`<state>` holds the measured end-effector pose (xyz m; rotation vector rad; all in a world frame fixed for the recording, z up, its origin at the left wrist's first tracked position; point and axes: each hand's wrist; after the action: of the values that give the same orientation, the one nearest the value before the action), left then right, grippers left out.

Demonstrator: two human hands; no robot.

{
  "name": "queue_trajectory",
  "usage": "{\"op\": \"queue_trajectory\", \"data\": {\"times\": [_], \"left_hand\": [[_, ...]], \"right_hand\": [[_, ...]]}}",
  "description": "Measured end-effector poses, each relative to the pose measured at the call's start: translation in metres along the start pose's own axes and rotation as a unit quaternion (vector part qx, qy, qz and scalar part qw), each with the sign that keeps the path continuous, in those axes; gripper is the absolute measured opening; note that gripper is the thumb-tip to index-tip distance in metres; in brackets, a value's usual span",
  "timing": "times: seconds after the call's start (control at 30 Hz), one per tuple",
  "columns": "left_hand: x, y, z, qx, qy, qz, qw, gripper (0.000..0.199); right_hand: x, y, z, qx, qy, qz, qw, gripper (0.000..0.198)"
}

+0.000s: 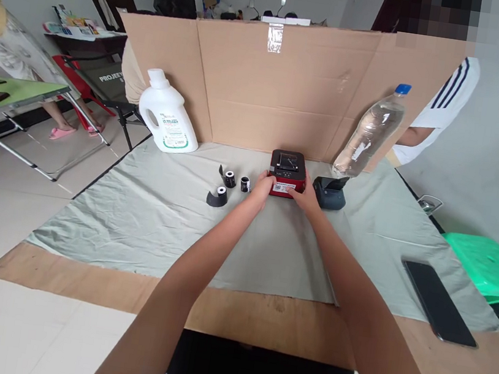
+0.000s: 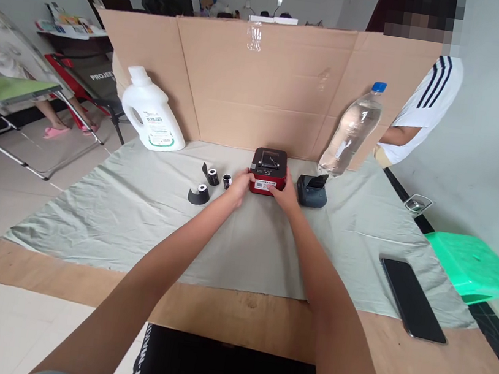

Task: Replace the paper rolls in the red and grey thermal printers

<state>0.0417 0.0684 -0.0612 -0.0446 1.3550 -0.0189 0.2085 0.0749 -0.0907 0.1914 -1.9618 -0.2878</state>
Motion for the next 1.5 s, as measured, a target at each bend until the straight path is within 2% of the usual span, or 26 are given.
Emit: {"op": "queue_trajectory", "data": {"times": [0.1, 0.27, 0.4, 0.47, 0.57, 0.63, 0.83, 1.0, 1.17, 1.33, 1.5], "left_hand": [[0.002, -0.003, 0.007, 0.003, -0.005, 0.011, 1.000, 0.056], [0.012, -0.049, -0.003, 0.024, -0.005, 0.075, 0.997, 0.085], [0.022, -0.106, -0.023, 0.059, 0.082, 0.150, 0.984, 0.089], [0.028, -0.137, -0.034, 0.087, 0.108, 0.170, 0.976, 0.090], [0.039, -0.174, -0.048, 0.124, 0.114, 0.172, 0.971, 0.091], [0.046, -0.187, -0.054, 0.134, 0.102, 0.155, 0.973, 0.089], [0.062, -0.191, -0.060, 0.109, 0.063, 0.145, 0.981, 0.077], [0.068, -0.188, -0.059, 0.104, 0.086, 0.165, 0.977, 0.079], [0.064, -0.190, -0.056, 0.079, 0.098, 0.164, 0.978, 0.077], [0.057, -0.198, -0.049, 0.032, 0.170, 0.199, 0.965, 0.083], [0.054, -0.202, -0.045, -0.009, 0.250, 0.233, 0.940, 0.069]], "right_hand": [[0.002, -0.005, 0.003, -0.014, -0.001, -0.024, 1.000, 0.107], [0.013, -0.037, -0.011, -0.004, -0.005, -0.035, 0.999, 0.108], [0.038, -0.097, -0.025, 0.010, 0.033, -0.022, 0.999, 0.106], [0.050, -0.135, -0.028, -0.001, 0.046, -0.011, 0.999, 0.097], [0.056, -0.178, -0.028, -0.002, 0.049, 0.005, 0.999, 0.092], [0.053, -0.191, -0.027, 0.001, 0.033, 0.009, 0.999, 0.091], [0.036, -0.194, -0.023, 0.019, 0.016, 0.015, 1.000, 0.094], [0.041, -0.202, -0.018, -0.024, -0.033, -0.015, 0.999, 0.095], [0.042, -0.204, -0.015, -0.053, -0.068, -0.035, 0.996, 0.093], [0.039, -0.202, -0.016, -0.063, -0.060, -0.053, 0.995, 0.089], [0.039, -0.203, -0.015, -0.063, -0.032, -0.037, 0.997, 0.082]]}}
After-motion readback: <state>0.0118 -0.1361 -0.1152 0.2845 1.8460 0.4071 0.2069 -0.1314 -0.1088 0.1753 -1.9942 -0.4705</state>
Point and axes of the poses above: each hand's wrist, its own y-axis towards the middle knuckle, its own z-axis out of the palm, x = y × z, and after that the axes turned 6 degrees about -y, right-handed
